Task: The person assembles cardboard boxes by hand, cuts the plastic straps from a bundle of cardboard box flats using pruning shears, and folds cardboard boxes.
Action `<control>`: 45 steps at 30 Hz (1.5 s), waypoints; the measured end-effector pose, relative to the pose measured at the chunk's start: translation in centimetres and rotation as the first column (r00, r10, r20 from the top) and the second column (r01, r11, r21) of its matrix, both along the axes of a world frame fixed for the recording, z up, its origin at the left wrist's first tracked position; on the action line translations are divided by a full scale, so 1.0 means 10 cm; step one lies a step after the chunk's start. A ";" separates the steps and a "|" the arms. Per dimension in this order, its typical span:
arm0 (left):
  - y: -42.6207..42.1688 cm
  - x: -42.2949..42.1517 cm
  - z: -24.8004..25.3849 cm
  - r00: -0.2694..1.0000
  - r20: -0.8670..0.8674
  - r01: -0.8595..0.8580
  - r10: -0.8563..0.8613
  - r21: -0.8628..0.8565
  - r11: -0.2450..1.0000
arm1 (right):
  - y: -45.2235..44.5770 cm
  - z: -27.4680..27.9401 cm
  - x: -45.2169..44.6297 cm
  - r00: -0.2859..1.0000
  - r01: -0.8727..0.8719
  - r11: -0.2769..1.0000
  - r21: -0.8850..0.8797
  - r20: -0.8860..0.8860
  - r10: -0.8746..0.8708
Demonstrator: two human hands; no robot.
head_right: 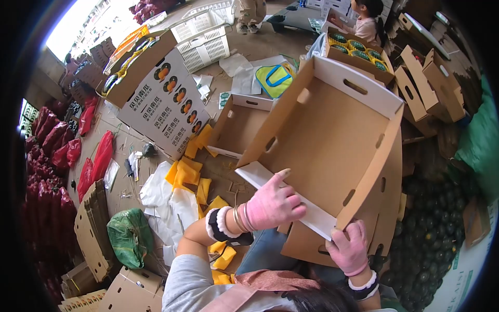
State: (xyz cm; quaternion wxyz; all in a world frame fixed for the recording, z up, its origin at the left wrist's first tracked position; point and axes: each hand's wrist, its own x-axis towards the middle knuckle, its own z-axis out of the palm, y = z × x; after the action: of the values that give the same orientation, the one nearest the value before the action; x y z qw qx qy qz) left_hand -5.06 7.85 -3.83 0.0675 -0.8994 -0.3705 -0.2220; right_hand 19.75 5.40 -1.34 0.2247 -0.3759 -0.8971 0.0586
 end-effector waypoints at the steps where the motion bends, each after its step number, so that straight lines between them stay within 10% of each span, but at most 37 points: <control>1: 0.00 -0.07 0.01 0.999 0.015 -0.043 0.042 0.028 0.999 | 0.04 -0.02 -0.04 0.999 -0.006 0.998 0.064 0.046 0.003; 9: -0.11 -0.25 0.02 0.987 -0.145 -0.087 0.070 -0.118 0.989 | 0.24 0.20 -0.43 0.880 0.210 0.930 -0.303 0.473 -0.044; 14: -0.07 -0.37 0.30 0.907 -0.387 -0.313 0.164 -0.361 0.878 | 0.26 0.16 -0.05 0.893 0.269 0.907 -0.323 0.438 -0.109; 19: 0.05 -0.34 0.28 0.809 -0.575 -0.355 -0.122 -0.644 0.677 | 0.22 0.14 0.04 0.892 0.373 0.784 -0.496 0.425 -0.155; 29: 0.29 -0.21 0.32 0.765 -0.371 -0.099 -0.527 -0.876 0.472 | 0.44 0.32 0.23 0.790 0.202 0.757 -0.621 0.560 0.250; 32: -0.04 -0.11 0.58 0.772 -0.042 0.017 -0.635 -0.996 0.087 | 0.15 0.45 0.41 0.607 0.169 0.690 -0.704 0.625 0.490; 34: 0.11 -0.23 0.62 0.865 0.122 0.363 -0.486 -0.822 0.439 | 0.04 0.64 0.57 0.674 0.084 0.425 -0.901 0.366 0.642; 36: 0.44 -0.14 0.88 0.948 -0.316 -0.136 0.027 -0.327 0.935 | 0.10 0.85 0.74 0.729 -0.112 0.430 -0.896 0.220 0.648; 38: 0.88 -0.20 0.80 0.744 -0.555 -0.536 0.371 -0.166 0.828 | 0.35 1.09 0.68 0.848 -0.175 0.775 -0.607 0.308 0.432; 42: 1.42 -0.30 0.35 0.762 -0.609 -0.561 0.222 -0.449 0.695 | 1.34 0.58 0.10 0.930 0.000 0.971 0.237 0.357 -0.088; 45: 1.35 -0.11 0.33 0.722 -0.628 -0.599 0.291 -0.357 0.716 | 1.83 0.23 -0.25 0.740 0.133 0.990 0.049 0.660 -0.132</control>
State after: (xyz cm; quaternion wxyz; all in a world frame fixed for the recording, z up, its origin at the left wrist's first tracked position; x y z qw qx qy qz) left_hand -6.18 21.34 -0.55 -0.0344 -0.7823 -0.5978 0.1718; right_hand 17.26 23.72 0.92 -0.1037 -0.4352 -0.8894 -0.0937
